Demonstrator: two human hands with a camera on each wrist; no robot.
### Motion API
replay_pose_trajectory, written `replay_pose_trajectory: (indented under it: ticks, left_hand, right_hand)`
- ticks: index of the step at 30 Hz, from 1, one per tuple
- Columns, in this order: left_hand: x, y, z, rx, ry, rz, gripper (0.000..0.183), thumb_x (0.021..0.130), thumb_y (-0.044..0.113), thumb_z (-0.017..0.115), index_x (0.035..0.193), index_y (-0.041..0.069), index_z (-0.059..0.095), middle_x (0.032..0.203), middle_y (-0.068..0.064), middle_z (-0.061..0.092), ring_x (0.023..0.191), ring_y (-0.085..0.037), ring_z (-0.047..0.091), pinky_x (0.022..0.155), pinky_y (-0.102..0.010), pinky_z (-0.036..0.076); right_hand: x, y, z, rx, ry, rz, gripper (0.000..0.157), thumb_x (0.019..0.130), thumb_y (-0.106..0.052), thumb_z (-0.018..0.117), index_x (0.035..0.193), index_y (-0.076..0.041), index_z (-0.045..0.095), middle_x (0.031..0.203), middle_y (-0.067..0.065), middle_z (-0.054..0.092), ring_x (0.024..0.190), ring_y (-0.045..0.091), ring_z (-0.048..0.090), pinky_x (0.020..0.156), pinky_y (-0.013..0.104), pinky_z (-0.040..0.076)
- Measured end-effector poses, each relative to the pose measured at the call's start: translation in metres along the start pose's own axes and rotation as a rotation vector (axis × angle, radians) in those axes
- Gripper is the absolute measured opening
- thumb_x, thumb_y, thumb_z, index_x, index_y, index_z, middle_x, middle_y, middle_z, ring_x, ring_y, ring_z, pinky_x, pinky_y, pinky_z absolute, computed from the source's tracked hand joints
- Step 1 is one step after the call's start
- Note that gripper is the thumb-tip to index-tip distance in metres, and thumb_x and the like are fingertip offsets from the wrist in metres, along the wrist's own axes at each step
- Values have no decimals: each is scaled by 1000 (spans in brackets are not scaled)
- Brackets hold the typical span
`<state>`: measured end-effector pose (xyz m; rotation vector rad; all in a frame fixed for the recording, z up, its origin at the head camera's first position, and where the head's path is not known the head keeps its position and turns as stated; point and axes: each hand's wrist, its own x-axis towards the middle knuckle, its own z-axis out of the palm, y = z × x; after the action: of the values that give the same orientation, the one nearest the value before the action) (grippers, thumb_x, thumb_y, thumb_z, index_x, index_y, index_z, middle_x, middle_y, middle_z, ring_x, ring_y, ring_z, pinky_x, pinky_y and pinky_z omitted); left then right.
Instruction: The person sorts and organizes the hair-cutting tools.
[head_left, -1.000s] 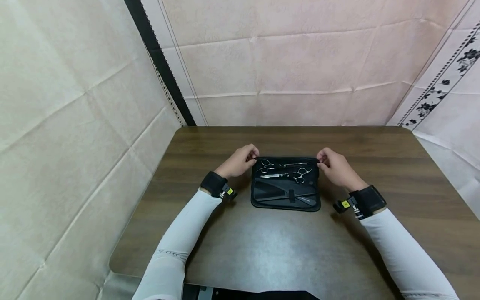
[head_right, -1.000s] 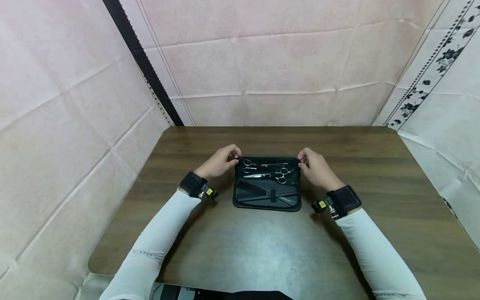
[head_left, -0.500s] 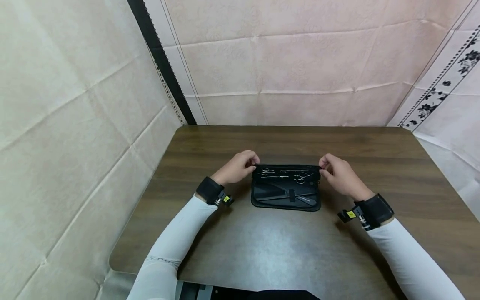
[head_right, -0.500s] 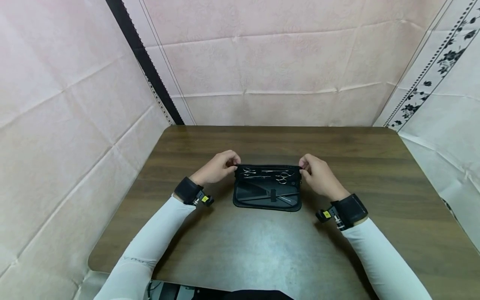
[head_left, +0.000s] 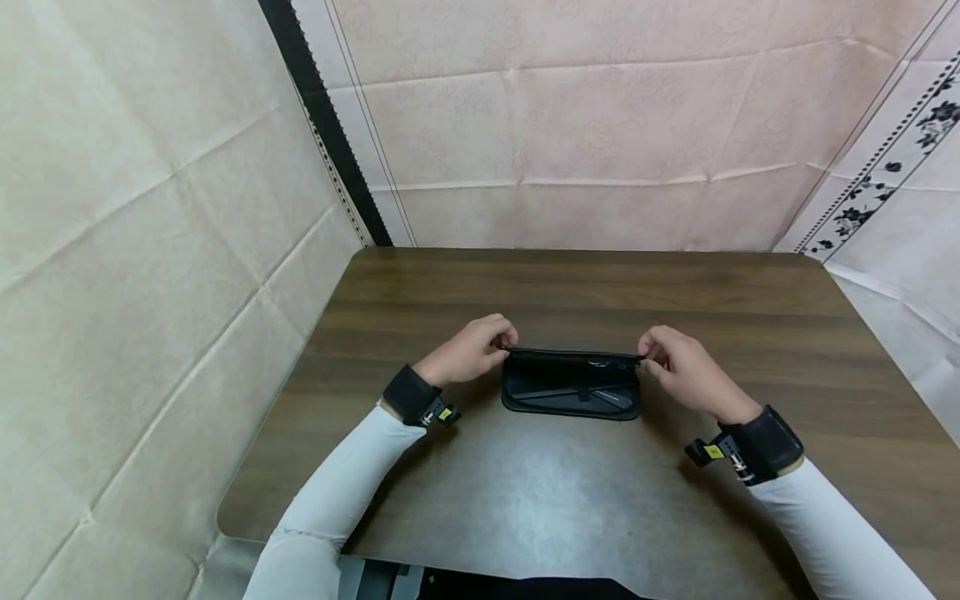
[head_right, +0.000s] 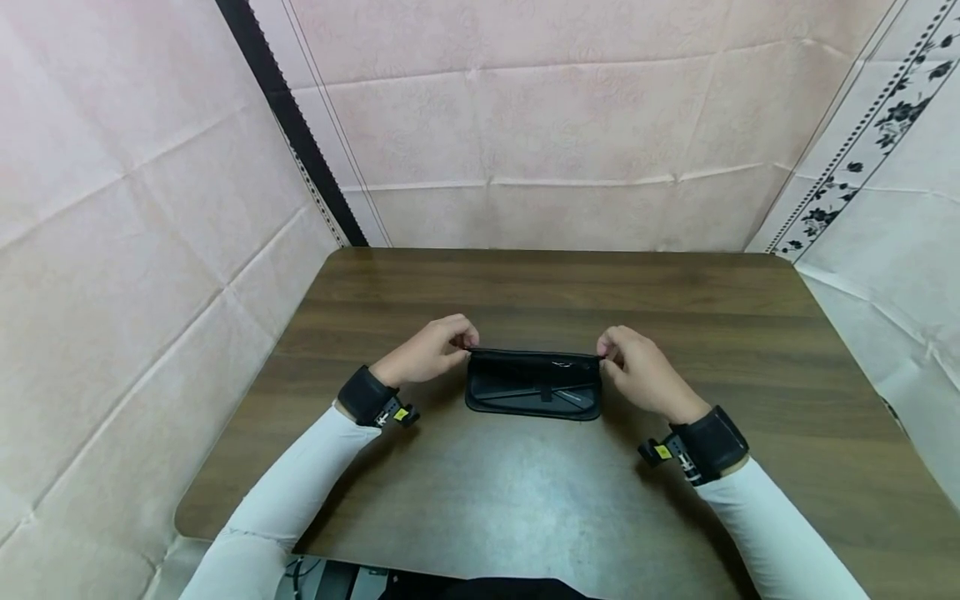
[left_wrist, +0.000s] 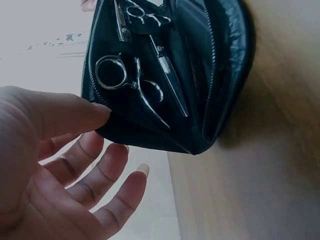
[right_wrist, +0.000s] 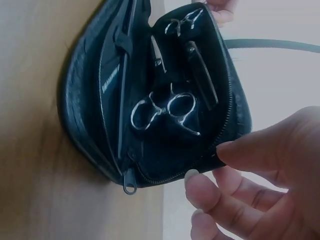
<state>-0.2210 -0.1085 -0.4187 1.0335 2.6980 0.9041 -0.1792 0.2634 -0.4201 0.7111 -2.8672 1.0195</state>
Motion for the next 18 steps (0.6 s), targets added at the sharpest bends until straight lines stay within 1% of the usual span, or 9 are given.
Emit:
replay_pose_trajectory:
  ticks: [5, 13, 18]
  left_hand:
    - [-8, 4, 2, 25, -37, 11, 16, 99, 5, 68, 114, 9, 65, 112, -3, 61, 102, -15, 57, 92, -32, 54]
    - [-19, 6, 11, 74, -77, 30, 17, 98, 7, 69, 114, 11, 65, 113, -2, 60, 104, -15, 56, 92, -32, 52]
    - [-26, 6, 17, 97, -89, 45, 16, 98, 7, 69, 113, 13, 64, 112, -1, 60, 104, -16, 54, 91, -33, 50]
  right_hand:
    - [-7, -4, 2, 11, -16, -11, 17, 95, 8, 62, 101, -7, 60, 100, 9, 61, 82, 19, 60, 67, 25, 52]
    - [-19, -5, 8, 11, -33, -59, 22, 90, 10, 67, 100, -9, 64, 100, 7, 62, 80, 12, 55, 65, 24, 49]
    - [-24, -3, 14, -18, -43, -88, 24, 88, 10, 67, 99, -12, 63, 101, 4, 59, 78, 8, 52, 64, 23, 47]
